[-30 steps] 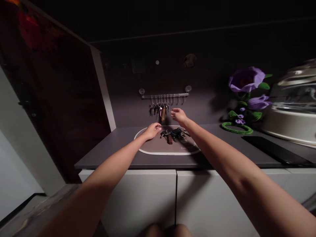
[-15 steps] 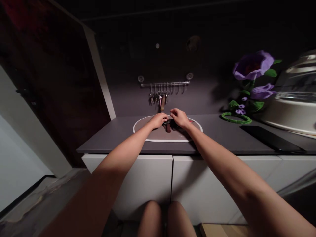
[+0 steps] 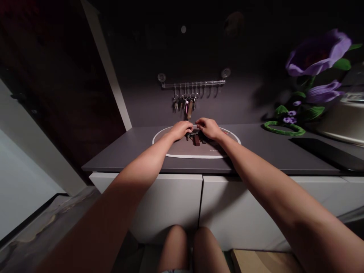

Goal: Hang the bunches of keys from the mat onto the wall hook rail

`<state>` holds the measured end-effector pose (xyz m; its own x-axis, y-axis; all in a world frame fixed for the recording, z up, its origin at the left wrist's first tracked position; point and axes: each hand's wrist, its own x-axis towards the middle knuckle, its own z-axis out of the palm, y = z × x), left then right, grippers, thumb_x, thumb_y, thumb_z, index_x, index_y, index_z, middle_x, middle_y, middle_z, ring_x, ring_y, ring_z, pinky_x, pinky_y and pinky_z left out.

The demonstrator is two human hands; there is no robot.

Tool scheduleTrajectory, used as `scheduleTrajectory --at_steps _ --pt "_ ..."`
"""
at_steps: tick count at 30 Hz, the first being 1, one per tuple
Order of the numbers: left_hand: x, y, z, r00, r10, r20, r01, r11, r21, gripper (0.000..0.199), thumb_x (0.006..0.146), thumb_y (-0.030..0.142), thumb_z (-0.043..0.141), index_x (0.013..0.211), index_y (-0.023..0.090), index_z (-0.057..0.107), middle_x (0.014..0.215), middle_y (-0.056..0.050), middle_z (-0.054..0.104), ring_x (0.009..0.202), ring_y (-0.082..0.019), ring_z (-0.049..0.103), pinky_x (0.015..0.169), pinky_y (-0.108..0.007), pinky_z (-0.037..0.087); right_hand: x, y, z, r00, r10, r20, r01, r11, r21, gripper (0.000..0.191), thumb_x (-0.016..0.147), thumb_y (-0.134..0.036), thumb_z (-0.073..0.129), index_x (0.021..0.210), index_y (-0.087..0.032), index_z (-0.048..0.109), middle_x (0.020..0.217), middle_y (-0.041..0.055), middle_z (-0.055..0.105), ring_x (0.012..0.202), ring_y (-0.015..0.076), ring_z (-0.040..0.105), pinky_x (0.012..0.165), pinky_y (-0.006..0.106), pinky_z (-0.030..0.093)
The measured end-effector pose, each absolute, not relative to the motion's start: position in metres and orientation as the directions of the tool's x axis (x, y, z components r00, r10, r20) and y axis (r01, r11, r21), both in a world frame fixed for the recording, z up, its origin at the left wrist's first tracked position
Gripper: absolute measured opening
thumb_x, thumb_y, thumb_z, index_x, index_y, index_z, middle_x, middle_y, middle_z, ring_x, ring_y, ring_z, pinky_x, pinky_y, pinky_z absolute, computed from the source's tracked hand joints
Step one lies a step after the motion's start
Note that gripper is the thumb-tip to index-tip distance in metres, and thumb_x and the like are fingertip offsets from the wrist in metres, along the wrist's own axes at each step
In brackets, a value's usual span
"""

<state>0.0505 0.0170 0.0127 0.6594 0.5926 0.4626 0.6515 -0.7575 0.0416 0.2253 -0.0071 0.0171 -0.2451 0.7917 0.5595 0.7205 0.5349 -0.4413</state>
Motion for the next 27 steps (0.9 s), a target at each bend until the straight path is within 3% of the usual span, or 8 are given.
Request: scheduleTrajectory --at_steps 4,8,27 --pt "0.05 0.015 0.011 0.658 0.588 0.471 0.656 -0.754 0.025 0.015 0.078 0.019 0.048 0.078 0.017 0.063 0.079 -0.004 0.06 0.074 -0.016 0.053 0.068 -0.025 0.037 0.225 -0.008 0.017 -0.237 0.799 0.553 0.702 0.534 -0.471 0.021 0.075 -0.013 0.055 0.093 -0.016 0.066 0.089 0.0064 0.067 0.082 0.0157 0.059 0.082 0.027 0.041" --pt "0.049 0.01 0.013 0.624 0.598 0.504 0.677 -0.736 0.035 0.015 0.078 0.017 0.048 0.077 0.017 0.063 0.08 -0.004 0.059 0.073 -0.016 0.051 0.068 -0.025 0.036 0.224 -0.011 0.019 -0.253 0.797 0.549 0.744 0.523 -0.416 0.022 0.077 -0.013 0.052 0.094 -0.016 0.065 0.09 0.0065 0.067 0.084 0.0159 0.059 0.081 0.026 0.041" --pt "0.043 0.001 0.027 0.382 0.636 0.671 0.664 -0.694 0.28 0.013 0.078 0.014 0.047 0.071 0.016 0.058 0.081 -0.003 0.053 0.077 -0.014 0.048 0.073 -0.025 0.037 0.218 -0.02 0.024 -0.269 0.787 0.555 0.73 0.542 -0.416 0.018 0.078 -0.02 0.054 0.091 -0.018 0.066 0.092 0.006 0.067 0.085 0.0171 0.058 0.082 0.029 0.041"
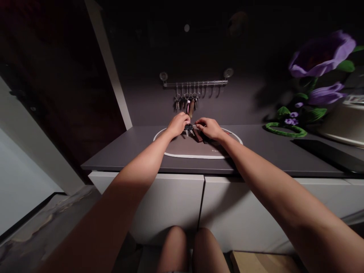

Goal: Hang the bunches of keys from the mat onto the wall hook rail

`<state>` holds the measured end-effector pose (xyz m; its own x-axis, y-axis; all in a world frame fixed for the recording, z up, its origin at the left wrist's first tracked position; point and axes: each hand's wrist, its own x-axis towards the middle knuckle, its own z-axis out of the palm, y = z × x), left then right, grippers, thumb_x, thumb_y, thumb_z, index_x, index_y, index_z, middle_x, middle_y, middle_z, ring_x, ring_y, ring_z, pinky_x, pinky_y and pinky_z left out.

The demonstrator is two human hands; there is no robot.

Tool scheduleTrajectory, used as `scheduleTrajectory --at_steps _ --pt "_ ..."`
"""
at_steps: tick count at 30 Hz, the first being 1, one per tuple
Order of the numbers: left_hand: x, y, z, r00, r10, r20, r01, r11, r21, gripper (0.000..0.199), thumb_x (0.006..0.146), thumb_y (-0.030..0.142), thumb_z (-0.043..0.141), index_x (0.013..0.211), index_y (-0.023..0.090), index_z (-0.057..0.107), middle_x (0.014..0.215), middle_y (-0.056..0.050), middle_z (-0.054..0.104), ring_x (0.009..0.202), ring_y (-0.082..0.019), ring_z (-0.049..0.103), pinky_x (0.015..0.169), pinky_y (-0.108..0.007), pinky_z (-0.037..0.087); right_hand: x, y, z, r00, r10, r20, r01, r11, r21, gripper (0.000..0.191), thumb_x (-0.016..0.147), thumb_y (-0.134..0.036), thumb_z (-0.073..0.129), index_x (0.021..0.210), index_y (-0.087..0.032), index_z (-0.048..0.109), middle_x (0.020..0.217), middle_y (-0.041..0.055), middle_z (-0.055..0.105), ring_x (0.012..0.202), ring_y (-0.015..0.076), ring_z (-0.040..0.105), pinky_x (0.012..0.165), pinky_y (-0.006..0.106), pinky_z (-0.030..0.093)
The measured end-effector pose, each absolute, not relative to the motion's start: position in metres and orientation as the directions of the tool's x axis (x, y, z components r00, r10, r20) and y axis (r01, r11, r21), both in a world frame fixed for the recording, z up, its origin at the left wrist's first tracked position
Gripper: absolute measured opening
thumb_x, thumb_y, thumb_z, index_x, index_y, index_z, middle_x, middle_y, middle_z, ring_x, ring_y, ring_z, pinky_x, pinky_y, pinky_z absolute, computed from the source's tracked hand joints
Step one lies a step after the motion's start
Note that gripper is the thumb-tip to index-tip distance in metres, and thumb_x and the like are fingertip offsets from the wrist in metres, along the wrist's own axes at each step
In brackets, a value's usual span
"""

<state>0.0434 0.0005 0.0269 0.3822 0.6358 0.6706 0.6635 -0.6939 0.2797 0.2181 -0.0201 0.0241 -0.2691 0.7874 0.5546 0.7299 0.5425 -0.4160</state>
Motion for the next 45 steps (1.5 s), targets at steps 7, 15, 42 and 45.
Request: scheduleTrajectory --at_steps 7,15,42,45 --pt "0.048 -0.004 0.033 0.298 0.648 0.701 0.597 -0.699 0.393 0.01 0.077 0.013 0.048 0.07 0.015 0.054 0.078 -0.002 0.054 0.078 -0.013 0.049 0.076 -0.025 0.038 0.214 -0.023 0.026 -0.252 0.806 0.536 0.637 0.555 -0.535 0.02 0.078 -0.029 0.056 0.092 -0.017 0.064 0.088 0.0037 0.066 0.079 0.0144 0.057 0.08 0.027 0.042" --pt "0.049 -0.002 0.034 0.222 0.672 0.707 0.441 -0.716 0.541 0.006 0.075 0.014 0.049 0.07 0.014 0.053 0.075 -0.001 0.057 0.073 -0.011 0.05 0.072 -0.024 0.04 0.214 -0.02 0.026 -0.211 0.858 0.468 0.229 0.509 -0.83 0.013 0.074 -0.025 0.059 0.082 -0.014 0.061 0.074 0.0017 0.063 0.06 0.0083 0.052 0.061 0.021 0.044" --pt "0.053 -0.001 0.038 0.102 0.872 0.479 -0.231 -0.447 0.864 0.024 0.078 0.037 0.056 0.077 0.014 0.051 0.072 0.0 0.057 0.065 -0.007 0.052 0.066 -0.022 0.042 0.213 -0.023 0.025 -0.255 0.888 0.382 0.086 0.414 -0.906 0.013 0.07 -0.024 0.062 0.079 -0.015 0.062 0.073 0.0017 0.063 0.06 0.0084 0.053 0.064 0.024 0.045" --pt "0.056 -0.006 0.039 0.119 0.886 0.448 -0.303 -0.397 0.866 0.023 0.076 0.035 0.059 0.074 0.013 0.052 0.069 0.001 0.056 0.062 -0.006 0.05 0.065 -0.021 0.041 0.211 -0.022 0.025 -0.25 0.873 0.419 0.072 0.449 -0.891 0.019 0.067 -0.027 0.064 0.081 -0.016 0.063 0.082 0.0019 0.064 0.07 0.0092 0.055 0.072 0.025 0.044"
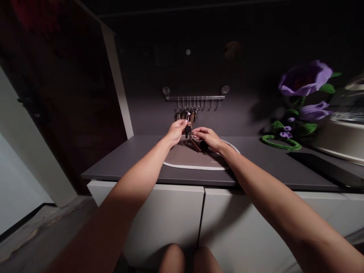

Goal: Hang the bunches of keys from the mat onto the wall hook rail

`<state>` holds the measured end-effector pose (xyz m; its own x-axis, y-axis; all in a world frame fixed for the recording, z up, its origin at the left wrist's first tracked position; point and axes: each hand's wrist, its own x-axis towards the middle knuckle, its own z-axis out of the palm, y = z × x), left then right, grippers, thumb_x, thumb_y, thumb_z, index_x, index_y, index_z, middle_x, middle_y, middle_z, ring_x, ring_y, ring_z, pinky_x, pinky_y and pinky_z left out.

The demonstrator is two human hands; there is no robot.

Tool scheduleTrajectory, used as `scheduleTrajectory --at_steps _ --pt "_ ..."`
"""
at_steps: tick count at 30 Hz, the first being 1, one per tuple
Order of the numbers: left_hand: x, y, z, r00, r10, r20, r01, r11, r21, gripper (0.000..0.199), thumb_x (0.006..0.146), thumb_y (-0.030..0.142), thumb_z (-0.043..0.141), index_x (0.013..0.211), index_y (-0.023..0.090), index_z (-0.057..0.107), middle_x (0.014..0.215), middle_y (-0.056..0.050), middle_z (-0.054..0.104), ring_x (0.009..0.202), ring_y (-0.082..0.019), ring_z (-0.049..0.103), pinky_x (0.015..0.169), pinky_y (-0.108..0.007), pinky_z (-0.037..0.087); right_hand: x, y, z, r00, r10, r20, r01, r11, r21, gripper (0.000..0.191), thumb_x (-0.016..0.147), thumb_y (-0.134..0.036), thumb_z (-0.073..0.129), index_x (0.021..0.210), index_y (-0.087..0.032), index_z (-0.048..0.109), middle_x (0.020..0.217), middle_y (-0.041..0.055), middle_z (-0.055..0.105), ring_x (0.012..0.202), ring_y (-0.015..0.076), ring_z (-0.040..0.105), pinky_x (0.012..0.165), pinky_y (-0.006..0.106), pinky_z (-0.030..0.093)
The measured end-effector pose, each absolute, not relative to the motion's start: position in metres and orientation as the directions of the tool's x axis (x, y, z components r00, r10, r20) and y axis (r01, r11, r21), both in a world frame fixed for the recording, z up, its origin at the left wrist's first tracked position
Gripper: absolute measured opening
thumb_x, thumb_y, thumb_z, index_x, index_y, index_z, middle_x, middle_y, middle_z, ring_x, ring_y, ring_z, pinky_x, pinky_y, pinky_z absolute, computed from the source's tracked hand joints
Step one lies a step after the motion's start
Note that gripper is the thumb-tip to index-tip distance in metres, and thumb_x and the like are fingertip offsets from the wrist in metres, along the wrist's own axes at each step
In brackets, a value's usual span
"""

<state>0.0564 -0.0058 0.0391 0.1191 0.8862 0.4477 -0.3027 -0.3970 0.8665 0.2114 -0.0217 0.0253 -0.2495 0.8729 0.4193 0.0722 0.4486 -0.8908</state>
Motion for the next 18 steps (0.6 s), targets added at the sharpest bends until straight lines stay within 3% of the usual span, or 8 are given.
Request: scheduleTrajectory --at_steps 5,10,18 --pt "0.063 -0.009 0.035 0.15 0.887 0.437 -0.33 -0.372 0.867 0.019 0.074 0.028 0.062 0.071 0.012 0.053 0.066 0.002 0.056 0.061 -0.006 0.051 0.066 -0.02 0.04 0.209 -0.023 0.028 -0.211 0.832 0.513 0.028 0.529 -0.848 0.029 0.067 -0.038 0.065 0.087 -0.017 0.062 0.087 0.0016 0.063 0.078 0.011 0.054 0.075 0.027 0.042" --pt "0.067 -0.008 0.03 0.157 0.892 0.423 -0.313 -0.362 0.878 0.017 0.072 0.027 0.064 0.073 0.012 0.054 0.069 0.002 0.057 0.066 -0.007 0.052 0.072 -0.022 0.041 0.209 -0.022 0.028 -0.183 0.825 0.534 0.023 0.547 -0.837 0.03 0.062 -0.039 0.069 0.079 -0.016 0.061 0.077 0.0001 0.061 0.071 0.0099 0.052 0.072 0.026 0.041" --pt "0.069 -0.009 0.026 0.133 0.881 0.455 -0.24 -0.417 0.877 0.019 0.071 0.029 0.063 0.076 0.013 0.054 0.073 0.001 0.055 0.067 -0.008 0.051 0.067 -0.022 0.043 0.213 -0.015 0.023 -0.129 0.824 0.551 -0.03 0.552 -0.833 0.027 0.06 -0.037 0.07 0.074 -0.016 0.06 0.07 -0.0017 0.058 0.066 0.0088 0.05 0.07 0.025 0.042"
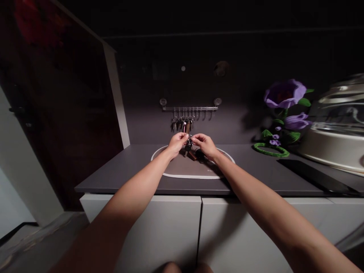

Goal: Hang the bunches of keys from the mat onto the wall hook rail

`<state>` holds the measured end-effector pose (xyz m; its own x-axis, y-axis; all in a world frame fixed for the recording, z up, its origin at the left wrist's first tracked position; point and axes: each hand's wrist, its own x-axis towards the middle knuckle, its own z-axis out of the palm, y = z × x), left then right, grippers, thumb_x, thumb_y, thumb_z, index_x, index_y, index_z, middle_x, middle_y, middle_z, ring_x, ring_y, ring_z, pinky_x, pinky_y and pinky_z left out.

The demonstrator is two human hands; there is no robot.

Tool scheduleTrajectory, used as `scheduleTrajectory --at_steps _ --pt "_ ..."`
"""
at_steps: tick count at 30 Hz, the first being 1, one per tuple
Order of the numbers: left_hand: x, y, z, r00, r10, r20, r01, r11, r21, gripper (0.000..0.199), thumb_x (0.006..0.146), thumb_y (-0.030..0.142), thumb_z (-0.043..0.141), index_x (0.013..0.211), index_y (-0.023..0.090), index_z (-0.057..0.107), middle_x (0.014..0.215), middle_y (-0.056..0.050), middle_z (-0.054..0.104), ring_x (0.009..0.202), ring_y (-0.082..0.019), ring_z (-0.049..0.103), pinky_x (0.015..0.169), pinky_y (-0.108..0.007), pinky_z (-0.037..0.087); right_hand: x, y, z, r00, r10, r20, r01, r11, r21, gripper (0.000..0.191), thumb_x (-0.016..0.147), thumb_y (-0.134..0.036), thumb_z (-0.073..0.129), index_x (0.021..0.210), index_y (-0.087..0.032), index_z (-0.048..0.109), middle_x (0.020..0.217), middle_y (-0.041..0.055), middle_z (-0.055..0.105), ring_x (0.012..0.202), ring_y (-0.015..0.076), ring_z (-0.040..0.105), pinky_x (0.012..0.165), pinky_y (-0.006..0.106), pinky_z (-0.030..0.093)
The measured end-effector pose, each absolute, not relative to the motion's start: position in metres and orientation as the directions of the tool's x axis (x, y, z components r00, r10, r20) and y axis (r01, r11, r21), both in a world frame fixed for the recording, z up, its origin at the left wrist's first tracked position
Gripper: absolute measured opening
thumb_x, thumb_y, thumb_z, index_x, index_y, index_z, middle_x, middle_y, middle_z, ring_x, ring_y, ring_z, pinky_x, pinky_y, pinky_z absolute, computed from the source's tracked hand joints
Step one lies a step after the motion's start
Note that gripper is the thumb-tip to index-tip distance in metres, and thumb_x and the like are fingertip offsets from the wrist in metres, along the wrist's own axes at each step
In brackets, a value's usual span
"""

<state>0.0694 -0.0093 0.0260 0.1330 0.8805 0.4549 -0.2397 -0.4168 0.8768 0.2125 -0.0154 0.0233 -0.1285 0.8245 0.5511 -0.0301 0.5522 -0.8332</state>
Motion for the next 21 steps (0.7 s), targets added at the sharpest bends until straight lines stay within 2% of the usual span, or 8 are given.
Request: scheduleTrajectory --at_steps 5,8,14,21 --pt "0.07 -0.001 0.018 0.051 0.862 0.505 -0.088 -0.5 0.862 0.016 0.079 0.029 0.051 0.086 0.015 0.054 0.082 -0.003 0.057 0.074 -0.01 0.054 0.063 -0.021 0.043 0.215 -0.015 0.023 -0.085 0.858 0.507 -0.102 0.498 -0.861 0.029 0.057 -0.038 0.071 0.071 -0.016 0.057 0.068 -0.0034 0.055 0.065 0.0075 0.05 0.069 0.023 0.044" --pt "0.069 0.004 0.013 0.008 0.831 0.556 0.079 -0.555 0.828 0.014 0.082 0.027 0.045 0.083 0.015 0.053 0.076 -0.002 0.058 0.071 -0.011 0.053 0.063 -0.022 0.042 0.215 -0.017 0.026 -0.038 0.874 0.485 -0.152 0.474 -0.867 0.031 0.057 -0.038 0.071 0.072 -0.017 0.055 0.07 -0.0037 0.054 0.065 0.0072 0.05 0.067 0.023 0.045" --pt "0.067 0.005 0.009 0.065 0.706 0.705 0.465 -0.646 0.605 0.017 0.083 0.022 0.04 0.072 0.016 0.052 0.07 -0.001 0.057 0.069 -0.012 0.052 0.069 -0.025 0.04 0.212 -0.01 0.044 0.08 0.89 0.449 -0.192 0.455 -0.869 0.031 0.062 -0.04 0.067 0.075 -0.018 0.049 0.066 -0.0049 0.051 0.059 0.0078 0.052 0.059 0.025 0.047" --pt "0.069 0.006 0.006 0.138 0.666 0.733 0.595 -0.648 0.476 0.02 0.085 0.022 0.036 0.075 0.017 0.053 0.078 -0.004 0.059 0.076 -0.015 0.052 0.072 -0.027 0.04 0.211 0.012 0.076 0.122 0.893 0.433 -0.204 0.449 -0.87 0.021 0.071 -0.033 0.061 0.074 -0.018 0.046 0.06 -0.0052 0.049 0.056 0.0092 0.056 0.054 0.023 0.046"
